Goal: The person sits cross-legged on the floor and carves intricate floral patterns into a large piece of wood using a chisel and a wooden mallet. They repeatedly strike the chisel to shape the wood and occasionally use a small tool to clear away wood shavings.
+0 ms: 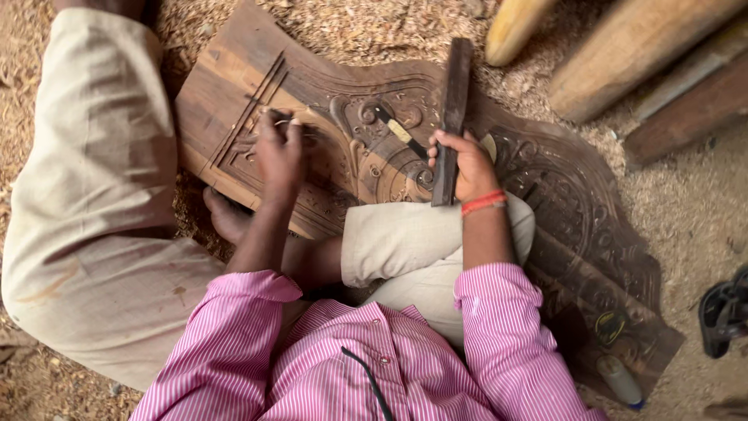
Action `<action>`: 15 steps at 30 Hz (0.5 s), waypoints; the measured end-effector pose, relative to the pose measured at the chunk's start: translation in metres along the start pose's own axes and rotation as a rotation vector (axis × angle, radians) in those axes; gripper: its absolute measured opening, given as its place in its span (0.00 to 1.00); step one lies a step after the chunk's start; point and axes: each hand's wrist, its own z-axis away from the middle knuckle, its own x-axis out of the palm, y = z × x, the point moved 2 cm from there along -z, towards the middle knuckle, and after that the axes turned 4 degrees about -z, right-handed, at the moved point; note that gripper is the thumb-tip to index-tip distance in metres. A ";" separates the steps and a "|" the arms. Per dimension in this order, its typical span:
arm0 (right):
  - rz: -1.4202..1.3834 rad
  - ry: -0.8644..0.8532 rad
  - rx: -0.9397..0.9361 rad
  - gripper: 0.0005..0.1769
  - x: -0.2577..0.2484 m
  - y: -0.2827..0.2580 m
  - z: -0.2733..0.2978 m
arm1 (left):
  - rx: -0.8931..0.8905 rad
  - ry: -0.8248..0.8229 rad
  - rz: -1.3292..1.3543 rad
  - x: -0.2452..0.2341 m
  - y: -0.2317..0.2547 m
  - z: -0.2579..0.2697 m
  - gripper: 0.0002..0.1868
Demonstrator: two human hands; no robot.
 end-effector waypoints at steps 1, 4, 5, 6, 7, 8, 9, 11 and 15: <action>0.027 0.014 -0.007 0.12 -0.006 0.002 -0.003 | -0.054 -0.006 0.086 -0.004 0.001 0.003 0.10; 0.110 0.042 -0.021 0.14 -0.004 0.011 -0.013 | -0.121 0.005 0.183 -0.012 0.004 0.013 0.12; 0.134 0.053 -0.024 0.14 0.000 0.015 -0.015 | -0.130 0.015 0.187 -0.016 0.004 0.016 0.13; 0.158 0.067 -0.028 0.15 0.003 0.018 -0.017 | -0.150 0.015 0.180 -0.019 0.003 0.019 0.13; 0.213 0.052 -0.038 0.15 0.006 0.021 -0.019 | -0.170 0.015 0.173 -0.021 0.002 0.022 0.14; 0.270 0.044 -0.050 0.15 0.008 0.023 -0.020 | -0.191 0.010 0.169 -0.022 0.000 0.025 0.15; 0.326 0.035 -0.062 0.16 0.009 0.024 -0.021 | -0.184 0.011 0.197 -0.022 -0.002 0.027 0.15; 0.590 0.161 -0.193 0.20 0.010 0.027 -0.022 | -0.167 0.013 0.255 -0.024 -0.005 0.029 0.15; 1.325 0.517 -0.549 0.40 0.017 0.022 -0.027 | -0.155 0.012 0.414 -0.037 -0.004 0.037 0.16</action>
